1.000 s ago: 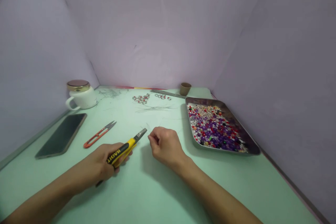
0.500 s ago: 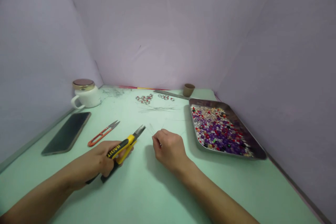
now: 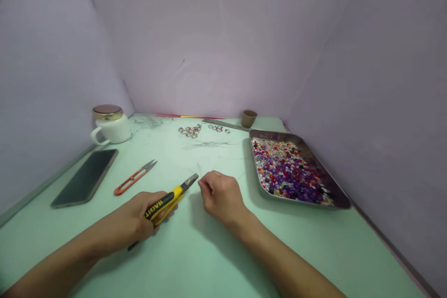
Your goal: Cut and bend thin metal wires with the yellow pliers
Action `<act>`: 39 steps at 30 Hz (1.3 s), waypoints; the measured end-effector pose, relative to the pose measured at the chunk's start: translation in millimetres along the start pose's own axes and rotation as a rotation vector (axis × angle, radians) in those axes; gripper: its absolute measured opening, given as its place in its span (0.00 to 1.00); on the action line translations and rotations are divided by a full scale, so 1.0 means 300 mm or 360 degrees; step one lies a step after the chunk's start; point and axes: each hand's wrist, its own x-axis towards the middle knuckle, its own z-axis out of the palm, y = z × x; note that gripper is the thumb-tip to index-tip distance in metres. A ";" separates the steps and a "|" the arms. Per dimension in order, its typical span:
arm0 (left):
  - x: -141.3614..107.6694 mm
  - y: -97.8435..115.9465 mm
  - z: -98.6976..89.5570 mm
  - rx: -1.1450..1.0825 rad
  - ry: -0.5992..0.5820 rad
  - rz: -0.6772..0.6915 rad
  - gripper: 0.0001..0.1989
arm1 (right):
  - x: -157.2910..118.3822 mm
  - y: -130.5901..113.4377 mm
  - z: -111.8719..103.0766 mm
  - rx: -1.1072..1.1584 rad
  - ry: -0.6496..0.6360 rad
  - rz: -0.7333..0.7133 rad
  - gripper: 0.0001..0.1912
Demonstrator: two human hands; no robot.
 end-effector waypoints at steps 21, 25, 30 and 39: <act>0.013 0.019 -0.051 -0.0404 0.0472 -0.0130 0.10 | 0.043 0.002 -0.028 0.1460 0.0122 0.1029 0.10; 0.013 0.017 -0.060 -0.0366 0.0462 -0.0133 0.10 | 0.045 0.001 -0.025 0.1811 0.0145 0.1150 0.11; 0.000 0.024 -0.058 -0.0286 0.0306 -0.0026 0.10 | 0.046 0.008 -0.024 0.2090 0.0235 0.1250 0.12; -0.031 0.053 0.012 -0.0474 -0.0191 0.0022 0.13 | 0.028 0.012 0.012 0.1603 0.0658 0.1005 0.09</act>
